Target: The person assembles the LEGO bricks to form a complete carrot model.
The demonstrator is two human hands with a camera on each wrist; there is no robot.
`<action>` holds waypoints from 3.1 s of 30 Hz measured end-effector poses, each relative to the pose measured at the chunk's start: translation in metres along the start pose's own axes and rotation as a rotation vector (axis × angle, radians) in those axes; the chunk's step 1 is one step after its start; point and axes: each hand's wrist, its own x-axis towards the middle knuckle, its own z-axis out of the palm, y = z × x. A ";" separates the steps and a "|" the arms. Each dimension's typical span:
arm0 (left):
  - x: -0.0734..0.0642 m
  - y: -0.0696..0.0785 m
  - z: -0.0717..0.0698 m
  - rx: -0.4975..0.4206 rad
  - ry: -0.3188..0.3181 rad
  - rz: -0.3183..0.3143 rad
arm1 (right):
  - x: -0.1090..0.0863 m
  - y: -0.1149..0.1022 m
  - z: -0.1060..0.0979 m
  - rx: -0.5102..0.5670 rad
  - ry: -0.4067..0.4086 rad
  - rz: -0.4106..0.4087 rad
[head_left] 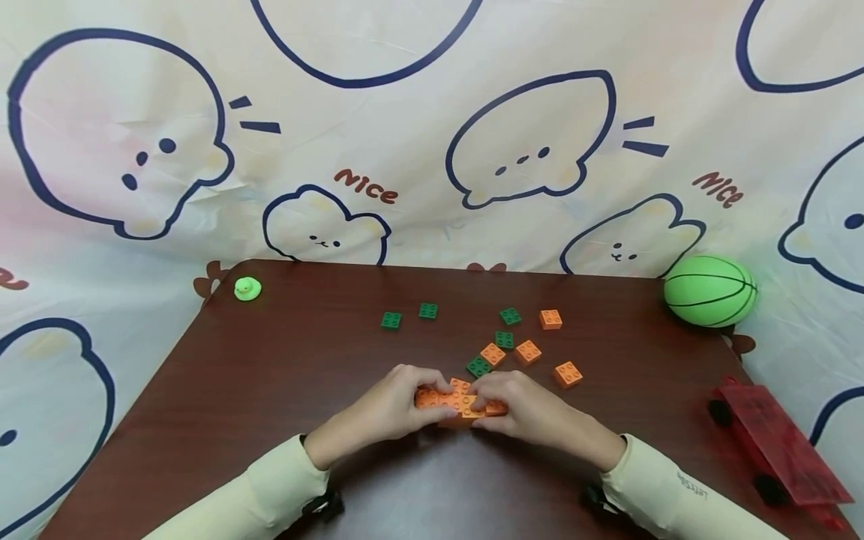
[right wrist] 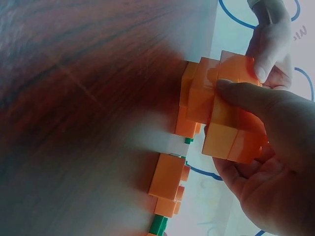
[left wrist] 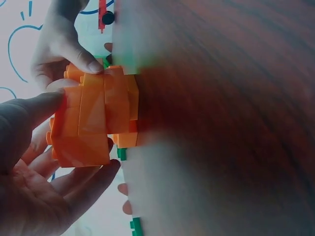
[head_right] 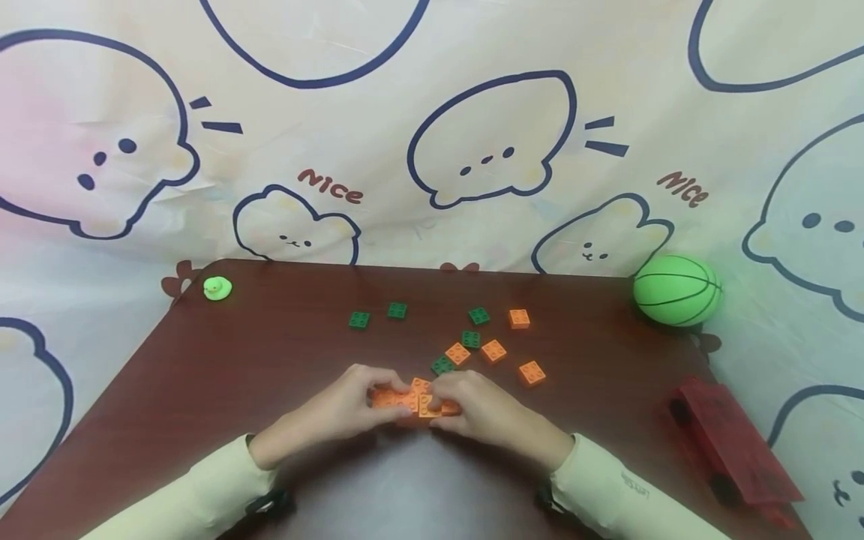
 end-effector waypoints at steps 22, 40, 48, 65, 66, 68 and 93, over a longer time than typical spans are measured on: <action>-0.004 -0.004 0.003 -0.008 0.003 0.024 | 0.054 0.035 -0.030 -0.075 -0.354 -0.034; -0.001 -0.003 0.001 -0.027 -0.021 0.006 | 0.056 0.049 -0.027 0.045 -0.297 0.007; 0.001 -0.002 0.001 -0.028 -0.028 -0.017 | 0.031 0.022 -0.053 0.084 -0.087 0.024; -0.001 -0.005 0.001 -0.049 -0.021 0.013 | 0.005 -0.007 -0.021 -0.003 0.031 0.003; -0.001 -0.004 0.001 -0.049 -0.021 0.011 | 0.006 -0.008 -0.020 -0.003 0.025 0.016; -0.002 -0.004 0.001 -0.051 -0.021 0.008 | 0.006 -0.008 -0.020 -0.001 0.015 0.040; -0.001 -0.005 0.001 -0.042 -0.009 0.016 | 0.013 -0.010 -0.023 -0.126 -0.049 0.012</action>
